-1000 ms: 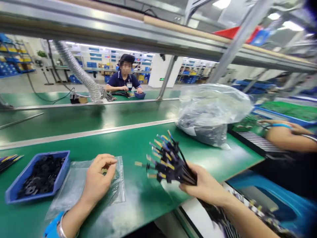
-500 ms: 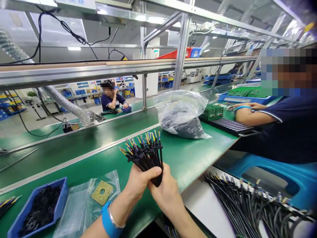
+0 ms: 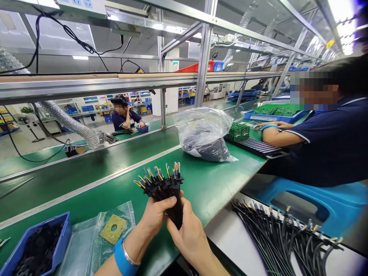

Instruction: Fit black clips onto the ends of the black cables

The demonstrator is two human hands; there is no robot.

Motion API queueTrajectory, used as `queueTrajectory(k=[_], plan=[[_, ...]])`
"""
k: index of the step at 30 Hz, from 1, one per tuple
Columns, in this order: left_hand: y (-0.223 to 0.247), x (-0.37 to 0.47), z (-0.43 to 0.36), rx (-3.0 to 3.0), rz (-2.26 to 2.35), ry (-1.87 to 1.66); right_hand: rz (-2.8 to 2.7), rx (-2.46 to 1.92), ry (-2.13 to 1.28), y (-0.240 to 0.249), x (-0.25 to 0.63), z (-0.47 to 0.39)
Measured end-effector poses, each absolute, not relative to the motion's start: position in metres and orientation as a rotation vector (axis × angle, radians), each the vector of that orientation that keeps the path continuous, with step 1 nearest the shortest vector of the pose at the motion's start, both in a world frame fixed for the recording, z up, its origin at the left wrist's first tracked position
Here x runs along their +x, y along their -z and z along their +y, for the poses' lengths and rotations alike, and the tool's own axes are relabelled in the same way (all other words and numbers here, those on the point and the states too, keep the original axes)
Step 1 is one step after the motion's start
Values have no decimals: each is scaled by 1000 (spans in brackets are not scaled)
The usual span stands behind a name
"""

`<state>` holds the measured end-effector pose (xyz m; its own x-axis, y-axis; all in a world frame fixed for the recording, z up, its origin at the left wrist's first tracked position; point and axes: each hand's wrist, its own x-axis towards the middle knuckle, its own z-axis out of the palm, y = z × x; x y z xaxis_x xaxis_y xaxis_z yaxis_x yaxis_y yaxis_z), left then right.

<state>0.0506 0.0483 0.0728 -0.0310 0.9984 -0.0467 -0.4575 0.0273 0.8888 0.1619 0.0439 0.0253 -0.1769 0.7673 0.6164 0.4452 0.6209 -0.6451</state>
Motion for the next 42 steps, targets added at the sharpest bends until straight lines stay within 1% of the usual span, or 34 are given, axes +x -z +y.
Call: queueTrajectory(k=[7, 13, 18, 24, 31, 33, 36, 42], plan=[[-68, 38, 49, 807, 743, -1238, -1858, -854, -647, -31, 165, 41], [-59, 32, 48, 792, 565, -1180, -1894, -791, -620, -21, 163, 39], [-56, 30, 48, 912, 542, -1155, -1947, -758, -724, -22, 167, 37], [-53, 35, 50, 745, 523, -1236, -1961, -854, -450, -18, 164, 35], [-52, 45, 51, 624, 633, -1308, -1910, -975, -375, -16, 156, 27], [-53, 49, 51, 594, 667, -1321, -1865, -921, -446, -17, 158, 26], [-54, 54, 49, 584, 691, -1381, -1693, -840, -657, -19, 166, 31], [-46, 66, 42, 619, 697, -1486, -1283, -873, -1110, -23, 177, 58]])
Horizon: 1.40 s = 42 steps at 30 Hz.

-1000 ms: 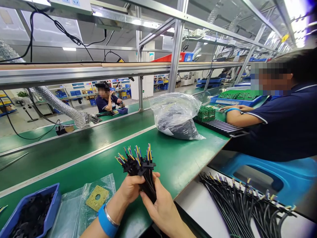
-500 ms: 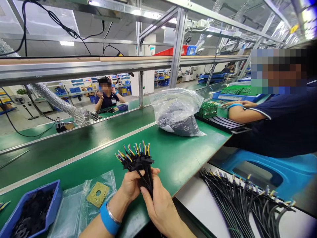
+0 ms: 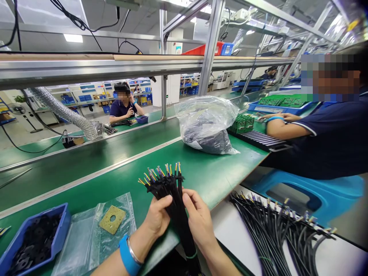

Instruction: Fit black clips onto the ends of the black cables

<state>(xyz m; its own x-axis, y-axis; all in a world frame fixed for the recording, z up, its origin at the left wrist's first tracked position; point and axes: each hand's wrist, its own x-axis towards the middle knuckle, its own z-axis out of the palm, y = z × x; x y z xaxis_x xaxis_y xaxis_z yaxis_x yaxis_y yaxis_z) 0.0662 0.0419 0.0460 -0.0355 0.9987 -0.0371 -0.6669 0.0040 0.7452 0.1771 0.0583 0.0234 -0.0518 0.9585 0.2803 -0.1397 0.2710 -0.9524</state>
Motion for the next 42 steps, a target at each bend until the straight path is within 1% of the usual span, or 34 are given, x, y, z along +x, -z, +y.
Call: queueTrajectory(k=[4, 9, 19, 29, 35, 42], plan=[[-38, 74, 40, 768, 823, -1527, -1166, -842, -1188, -21, 178, 68], [-29, 76, 40, 864, 858, -1521, -1001, -816, -1243, -14, 177, 69], [-30, 76, 36, 869, 924, -1527, -1037, -868, -1007, -9, 176, 69], [-28, 77, 34, 836, 937, -1522, -990, -837, -964, -9, 173, 64], [-27, 75, 35, 847, 962, -1519, -978, -847, -1023, -11, 172, 63], [-25, 75, 37, 865, 993, -1533, -993, -876, -1004, -14, 173, 62]])
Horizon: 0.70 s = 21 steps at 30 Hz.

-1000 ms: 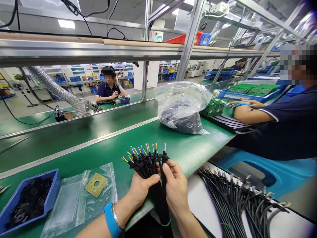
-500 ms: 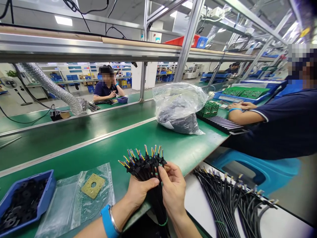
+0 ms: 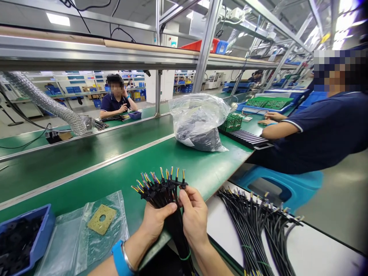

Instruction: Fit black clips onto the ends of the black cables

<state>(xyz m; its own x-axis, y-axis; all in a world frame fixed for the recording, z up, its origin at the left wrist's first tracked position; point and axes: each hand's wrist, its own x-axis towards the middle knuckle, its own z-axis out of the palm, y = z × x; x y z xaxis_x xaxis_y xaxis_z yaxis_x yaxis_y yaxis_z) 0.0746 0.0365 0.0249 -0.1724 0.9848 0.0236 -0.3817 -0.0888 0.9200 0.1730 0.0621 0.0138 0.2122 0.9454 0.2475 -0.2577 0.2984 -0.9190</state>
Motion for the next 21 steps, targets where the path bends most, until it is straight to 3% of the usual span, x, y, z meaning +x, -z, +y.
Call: queueTrajectory(k=[14, 21], plan=[[-21, 73, 35, 1076, 995, -1413, -1251, -897, -1009, -3, 187, 65], [-7, 62, 31, 1252, 1122, -1036, -1641, -730, -899, -2, 204, 24]])
